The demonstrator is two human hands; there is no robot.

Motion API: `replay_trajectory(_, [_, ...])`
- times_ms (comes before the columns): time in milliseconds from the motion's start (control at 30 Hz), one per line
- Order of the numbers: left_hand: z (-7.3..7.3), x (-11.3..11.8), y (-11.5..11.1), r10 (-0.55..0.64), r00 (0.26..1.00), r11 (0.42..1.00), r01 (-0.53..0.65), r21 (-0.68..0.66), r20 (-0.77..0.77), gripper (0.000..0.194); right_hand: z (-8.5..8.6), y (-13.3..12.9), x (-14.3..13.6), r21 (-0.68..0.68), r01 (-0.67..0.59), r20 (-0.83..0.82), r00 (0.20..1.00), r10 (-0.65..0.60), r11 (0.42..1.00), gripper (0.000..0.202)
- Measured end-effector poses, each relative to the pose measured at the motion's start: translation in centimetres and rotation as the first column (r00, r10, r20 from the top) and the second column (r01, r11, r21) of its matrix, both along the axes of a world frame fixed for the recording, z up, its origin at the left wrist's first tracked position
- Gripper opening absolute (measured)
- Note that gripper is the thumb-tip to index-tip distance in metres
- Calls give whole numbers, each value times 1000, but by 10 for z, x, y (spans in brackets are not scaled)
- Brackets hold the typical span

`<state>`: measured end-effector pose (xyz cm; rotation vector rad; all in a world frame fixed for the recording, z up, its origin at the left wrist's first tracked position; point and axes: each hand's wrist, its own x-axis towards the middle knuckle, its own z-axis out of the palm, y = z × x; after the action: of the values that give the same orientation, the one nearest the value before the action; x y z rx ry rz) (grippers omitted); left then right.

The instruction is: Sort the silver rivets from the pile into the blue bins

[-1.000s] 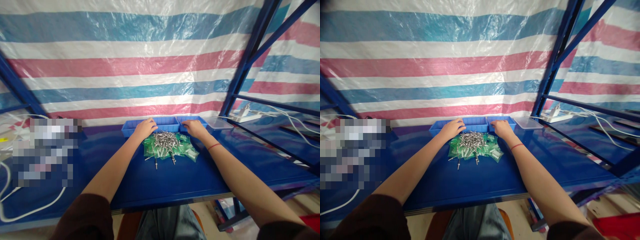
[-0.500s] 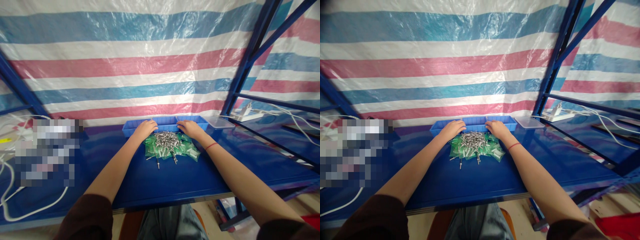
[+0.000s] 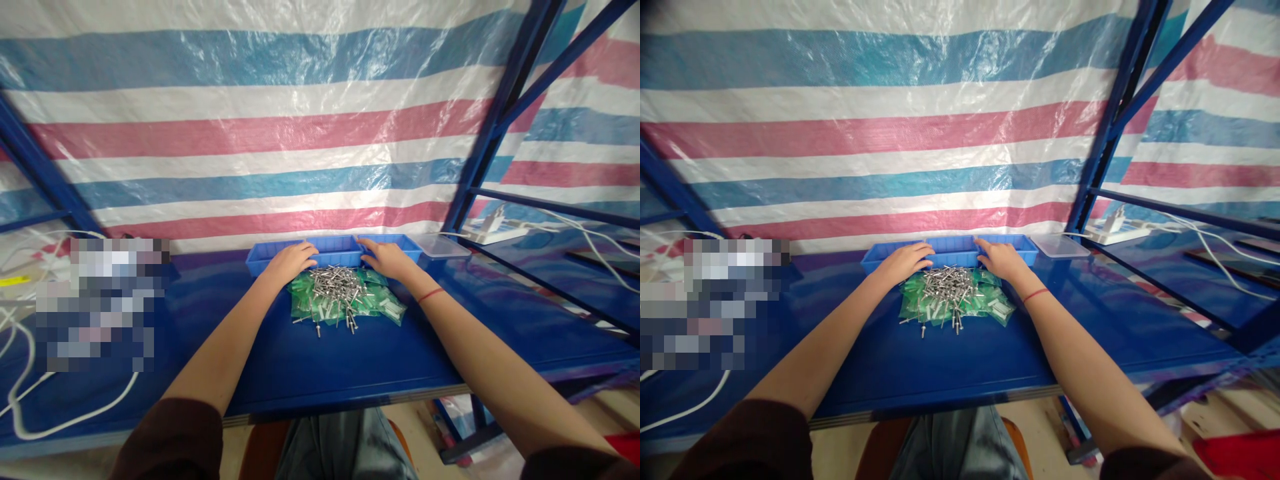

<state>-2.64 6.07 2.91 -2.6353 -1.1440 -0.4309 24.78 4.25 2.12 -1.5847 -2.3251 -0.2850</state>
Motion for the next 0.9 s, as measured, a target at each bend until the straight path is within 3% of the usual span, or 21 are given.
replay_trajectory(67, [2,-9,-3,5,998,1000,-4,-14,60,43,-2,2,4,-8,61,-35,998,-61,998,55])
replay_trajectory(133, [3,-19,-3,57,991,998,-53,-34,123,52,-3,5,8,-24,100,-27,995,-100,995,50])
replay_trajectory(233, [2,-28,-2,133,982,988,-121,-92,132,38,-4,8,9,-40,125,40,992,-124,991,39])
replay_trajectory(333, [-1,-27,-1,148,988,987,-145,-63,49,25,-7,10,11,-32,123,54,991,-122,992,39])
replay_trajectory(467, [-3,-23,-1,161,987,987,-161,-4,-21,23,-8,13,15,-27,122,49,991,-121,992,39])
replay_trajectory(600, [4,-23,-5,155,988,986,-155,54,14,26,5,-1,10,55,115,-14,993,-114,992,42])
replay_trajectory(667, [11,-20,-15,138,981,982,-152,107,135,33,13,-19,0,145,44,-110,994,-28,988,49])
replay_trajectory(733, [16,-16,-30,70,973,991,-93,95,221,41,16,-41,-15,149,-149,-191,966,177,977,52])
replay_trajectory(800, [15,-10,-48,-31,980,999,38,-33,195,52,12,-60,-31,68,-364,-191,909,370,929,59])
replay_trajectory(900, [0,-2,-68,-60,992,964,86,-252,110,83,-3,-71,-47,21,-449,-144,883,447,893,63])
